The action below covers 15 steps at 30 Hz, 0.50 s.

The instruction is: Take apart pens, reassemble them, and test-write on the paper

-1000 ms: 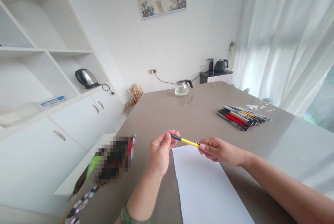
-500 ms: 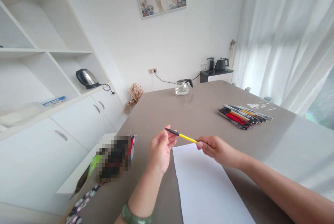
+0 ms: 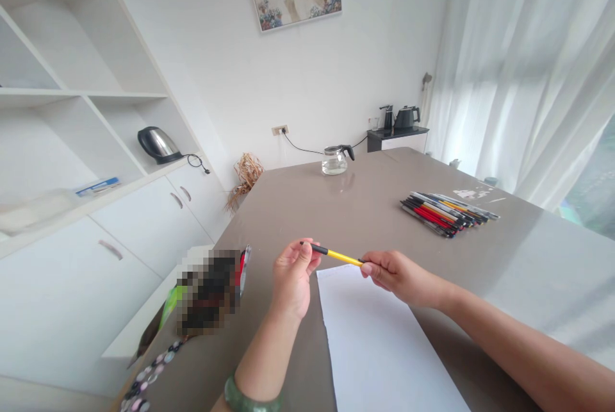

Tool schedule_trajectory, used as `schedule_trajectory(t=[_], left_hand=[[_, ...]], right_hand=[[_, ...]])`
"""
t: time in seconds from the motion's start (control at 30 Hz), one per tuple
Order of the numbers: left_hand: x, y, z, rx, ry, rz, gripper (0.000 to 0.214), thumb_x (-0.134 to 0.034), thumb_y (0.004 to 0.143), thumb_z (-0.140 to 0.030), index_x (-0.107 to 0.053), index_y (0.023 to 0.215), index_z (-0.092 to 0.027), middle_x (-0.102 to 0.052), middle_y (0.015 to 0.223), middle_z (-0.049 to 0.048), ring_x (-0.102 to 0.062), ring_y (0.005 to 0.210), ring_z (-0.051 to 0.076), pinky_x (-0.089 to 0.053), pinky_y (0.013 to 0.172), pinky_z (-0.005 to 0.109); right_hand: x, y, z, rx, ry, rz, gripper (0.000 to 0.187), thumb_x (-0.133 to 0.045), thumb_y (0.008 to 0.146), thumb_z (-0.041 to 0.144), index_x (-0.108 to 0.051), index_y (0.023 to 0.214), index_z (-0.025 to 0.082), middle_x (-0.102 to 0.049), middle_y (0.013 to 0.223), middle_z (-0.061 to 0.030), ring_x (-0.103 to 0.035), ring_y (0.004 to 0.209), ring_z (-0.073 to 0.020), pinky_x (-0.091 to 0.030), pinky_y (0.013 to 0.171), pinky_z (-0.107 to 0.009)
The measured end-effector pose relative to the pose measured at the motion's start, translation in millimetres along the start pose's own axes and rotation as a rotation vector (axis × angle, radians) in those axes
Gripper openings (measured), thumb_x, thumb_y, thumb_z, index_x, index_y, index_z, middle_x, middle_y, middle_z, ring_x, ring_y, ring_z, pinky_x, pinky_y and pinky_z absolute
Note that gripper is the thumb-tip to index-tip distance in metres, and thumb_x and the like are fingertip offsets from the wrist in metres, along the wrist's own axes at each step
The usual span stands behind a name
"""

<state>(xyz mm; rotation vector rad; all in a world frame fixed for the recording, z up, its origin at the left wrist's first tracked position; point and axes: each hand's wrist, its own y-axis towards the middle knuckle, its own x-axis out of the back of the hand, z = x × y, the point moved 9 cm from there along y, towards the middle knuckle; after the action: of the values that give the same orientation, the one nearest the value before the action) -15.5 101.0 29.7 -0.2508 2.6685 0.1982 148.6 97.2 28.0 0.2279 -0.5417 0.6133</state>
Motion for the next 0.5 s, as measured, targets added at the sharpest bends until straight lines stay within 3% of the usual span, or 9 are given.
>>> schedule_trajectory(t=[0.1,0.2,0.5], left_hand=[[-11.7,-3.3,3.0,0.055,0.007,0.106,0.033,-0.053,0.073,-0.035,-0.053,0.102,-0.020,-0.061,0.091,0.0083,-0.057,0.084,0.016,-0.042,0.069,0.027],[-13.9,-4.2,1.7,0.033,0.024,0.131,0.029,-0.052,0.074,-0.032,-0.055,0.098,-0.017,-0.061,0.094,0.0101,-0.057,0.086,0.017,-0.042,0.070,0.027],[4.1,-1.1,-5.7,-0.082,0.032,-0.048,0.019,-0.063,0.064,-0.029,-0.059,0.075,-0.014,-0.062,0.070,0.0025,-0.059,0.068,0.013,-0.043,0.066,0.025]], right_hand=[[-0.7,0.6,-1.9,-0.009,0.054,0.009,0.039,-0.029,0.079,0.051,-0.044,0.070,0.016,-0.037,0.054,0.0031,-0.029,0.046,-0.0069,-0.027,0.043,-0.020],[-1.3,0.7,-4.1,-0.017,0.087,0.017,0.038,-0.030,0.079,0.050,-0.043,0.069,0.016,-0.037,0.054,0.0034,-0.029,0.046,-0.0065,-0.027,0.043,-0.019],[-3.0,0.1,-2.5,-0.008,0.056,0.022,0.040,-0.030,0.078,0.052,-0.046,0.072,0.016,-0.038,0.054,0.0031,-0.031,0.046,-0.0069,-0.028,0.043,-0.020]])
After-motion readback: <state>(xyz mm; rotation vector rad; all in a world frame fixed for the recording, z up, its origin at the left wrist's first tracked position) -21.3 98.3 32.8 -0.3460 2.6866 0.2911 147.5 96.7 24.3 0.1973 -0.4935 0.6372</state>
